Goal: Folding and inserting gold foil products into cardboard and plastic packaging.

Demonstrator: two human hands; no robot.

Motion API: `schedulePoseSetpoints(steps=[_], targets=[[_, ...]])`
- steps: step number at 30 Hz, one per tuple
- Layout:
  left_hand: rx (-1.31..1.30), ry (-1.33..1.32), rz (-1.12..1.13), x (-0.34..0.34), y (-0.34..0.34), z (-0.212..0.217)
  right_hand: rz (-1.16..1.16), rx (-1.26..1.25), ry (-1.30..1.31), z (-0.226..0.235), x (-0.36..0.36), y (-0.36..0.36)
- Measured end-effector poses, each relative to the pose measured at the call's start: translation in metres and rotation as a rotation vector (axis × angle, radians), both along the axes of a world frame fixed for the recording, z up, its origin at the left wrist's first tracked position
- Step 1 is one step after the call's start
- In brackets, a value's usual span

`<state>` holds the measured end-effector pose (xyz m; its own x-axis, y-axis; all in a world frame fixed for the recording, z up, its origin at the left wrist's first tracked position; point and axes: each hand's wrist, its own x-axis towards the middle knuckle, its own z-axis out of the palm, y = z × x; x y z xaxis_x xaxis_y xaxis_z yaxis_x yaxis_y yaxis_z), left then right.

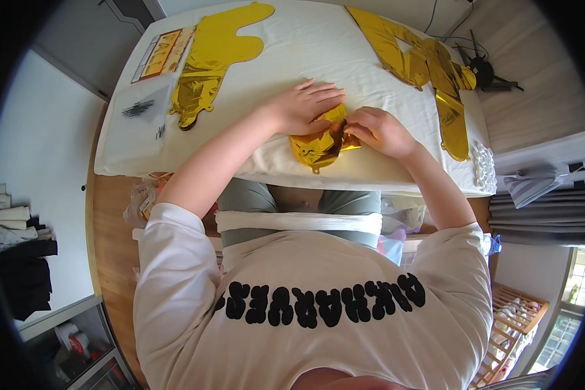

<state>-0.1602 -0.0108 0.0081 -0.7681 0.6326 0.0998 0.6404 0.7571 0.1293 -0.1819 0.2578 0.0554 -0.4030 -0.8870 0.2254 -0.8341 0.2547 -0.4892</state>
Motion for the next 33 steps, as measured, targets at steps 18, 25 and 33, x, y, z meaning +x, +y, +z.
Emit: schedulePoseSetpoints(steps=[18,25,33], targets=[[1.058,-0.678,0.092,0.014,-0.006,0.012,-0.231,0.105,0.121,-0.002,0.012,-0.035],[0.559,-0.247,0.306,0.078,0.019,0.024,-0.239,-0.092,-0.019,-0.013,0.009,-0.038],[0.135,0.084,0.219,0.076,0.022,0.026,-0.224,-0.03,0.012,-0.019,-0.009,-0.039]])
